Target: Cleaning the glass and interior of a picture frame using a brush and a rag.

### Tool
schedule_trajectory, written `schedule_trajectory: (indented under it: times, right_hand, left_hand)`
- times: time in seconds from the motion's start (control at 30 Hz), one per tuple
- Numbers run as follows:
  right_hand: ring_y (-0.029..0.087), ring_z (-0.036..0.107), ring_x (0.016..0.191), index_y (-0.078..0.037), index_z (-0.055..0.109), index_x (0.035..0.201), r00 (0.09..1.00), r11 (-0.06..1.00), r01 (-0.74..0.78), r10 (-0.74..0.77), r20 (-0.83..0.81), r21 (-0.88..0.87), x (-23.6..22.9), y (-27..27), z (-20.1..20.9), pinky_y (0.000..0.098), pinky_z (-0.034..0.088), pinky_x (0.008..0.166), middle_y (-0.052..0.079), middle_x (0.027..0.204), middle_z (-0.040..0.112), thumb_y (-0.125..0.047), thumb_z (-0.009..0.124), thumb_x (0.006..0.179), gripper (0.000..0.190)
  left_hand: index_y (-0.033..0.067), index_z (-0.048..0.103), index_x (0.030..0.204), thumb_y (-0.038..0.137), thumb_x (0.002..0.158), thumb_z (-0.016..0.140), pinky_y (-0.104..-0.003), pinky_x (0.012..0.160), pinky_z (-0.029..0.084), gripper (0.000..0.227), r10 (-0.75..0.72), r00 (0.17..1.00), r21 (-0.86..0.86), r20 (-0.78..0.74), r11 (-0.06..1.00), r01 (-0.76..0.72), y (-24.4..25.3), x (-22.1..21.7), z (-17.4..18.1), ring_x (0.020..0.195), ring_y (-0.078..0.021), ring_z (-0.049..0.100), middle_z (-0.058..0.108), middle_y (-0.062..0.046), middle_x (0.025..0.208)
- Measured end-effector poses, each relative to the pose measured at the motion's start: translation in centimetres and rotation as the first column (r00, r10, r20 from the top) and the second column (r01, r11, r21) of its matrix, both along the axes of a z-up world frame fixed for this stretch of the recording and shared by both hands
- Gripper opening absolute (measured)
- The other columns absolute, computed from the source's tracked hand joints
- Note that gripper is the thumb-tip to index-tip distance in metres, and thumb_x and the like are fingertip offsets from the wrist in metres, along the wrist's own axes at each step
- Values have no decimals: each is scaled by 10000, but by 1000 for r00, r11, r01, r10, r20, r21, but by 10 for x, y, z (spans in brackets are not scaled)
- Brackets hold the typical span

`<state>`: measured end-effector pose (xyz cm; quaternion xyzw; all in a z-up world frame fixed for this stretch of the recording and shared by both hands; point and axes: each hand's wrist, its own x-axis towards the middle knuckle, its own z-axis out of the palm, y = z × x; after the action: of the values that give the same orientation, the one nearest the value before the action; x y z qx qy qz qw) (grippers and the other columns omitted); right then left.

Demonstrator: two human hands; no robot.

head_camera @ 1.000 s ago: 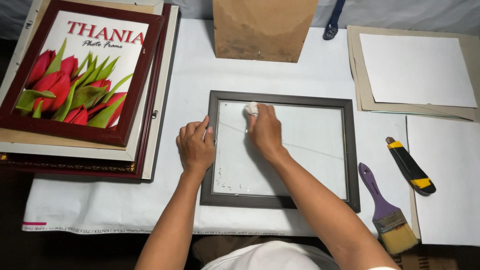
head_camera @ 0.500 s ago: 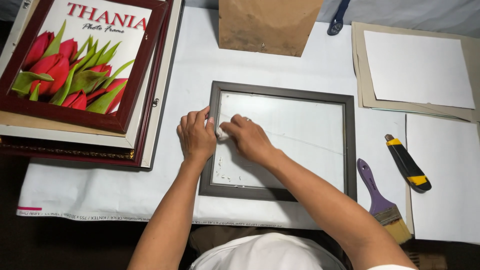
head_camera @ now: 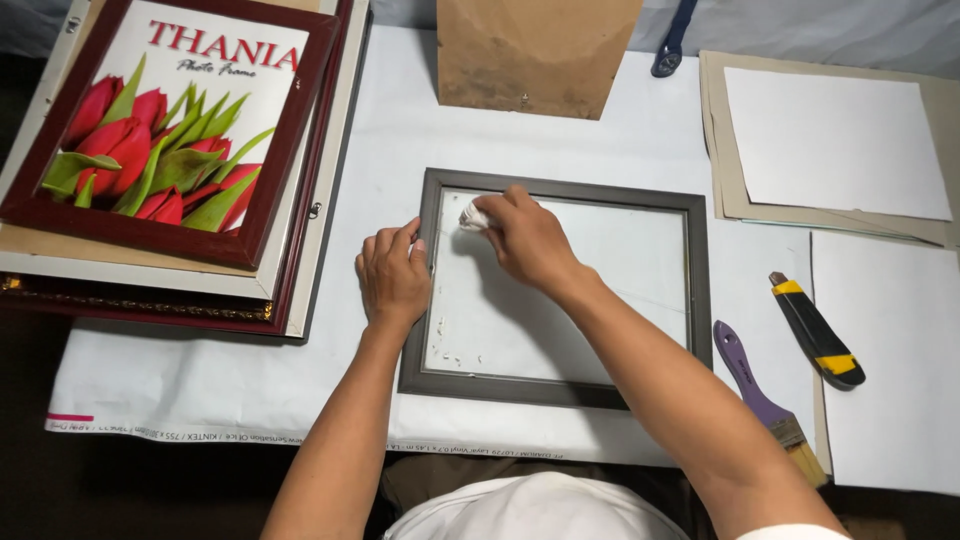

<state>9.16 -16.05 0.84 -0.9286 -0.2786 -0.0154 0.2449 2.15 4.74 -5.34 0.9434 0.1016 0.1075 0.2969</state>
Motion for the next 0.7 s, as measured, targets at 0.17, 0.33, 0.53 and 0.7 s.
schedule_trajectory:
  times: [0.17, 0.33, 0.53, 0.7]
  right_hand:
    - [322, 703, 718, -161, 693, 1146, 998, 995, -3, 10, 62, -104, 41, 33, -21, 454, 575, 626, 78, 956, 577, -135, 664, 920, 230]
    - [416, 714, 768, -108, 704, 1049, 979, 963, -199, 204, 10, -183, -9, 44, -3, 517, 584, 641, 146, 936, 609, -134, 573, 946, 169]
    - [335, 713, 776, -87, 684, 1093, 950, 914, -313, 297, -100, -258, -79, 40, 13, 411, 591, 614, 108, 941, 592, -100, 546, 968, 187]
    - [489, 688, 830, -82, 700, 1152, 768, 869, -484, 479, -426, 105, -121, 24, 10, 561, 583, 721, 177, 948, 613, -77, 655, 911, 245]
  left_hand:
    - [265, 621, 1361, 319, 1042, 484, -414, 997, 384, 351, 7, 1000, 3, -9, 1000, -7, 1, 3, -3, 1165, -224, 517, 590, 23, 1106]
    - [295, 622, 1360, 332, 1035, 491, -402, 989, 384, 353, 11, 1000, 5, 17, 1000, -11, 3, 5, -12, 1153, -210, 510, 574, 44, 1088]
    - [284, 631, 1366, 314, 1040, 493, -403, 990, 383, 355, 8, 1000, -16, 2, 1000, -8, 2, 2, -11, 1153, -218, 511, 577, 23, 1089]
    - [277, 626, 1374, 338, 1037, 485, -396, 1007, 374, 370, 19, 999, -7, -26, 1000, -19, 1, 3, -7, 1167, -215, 504, 579, 22, 1107]
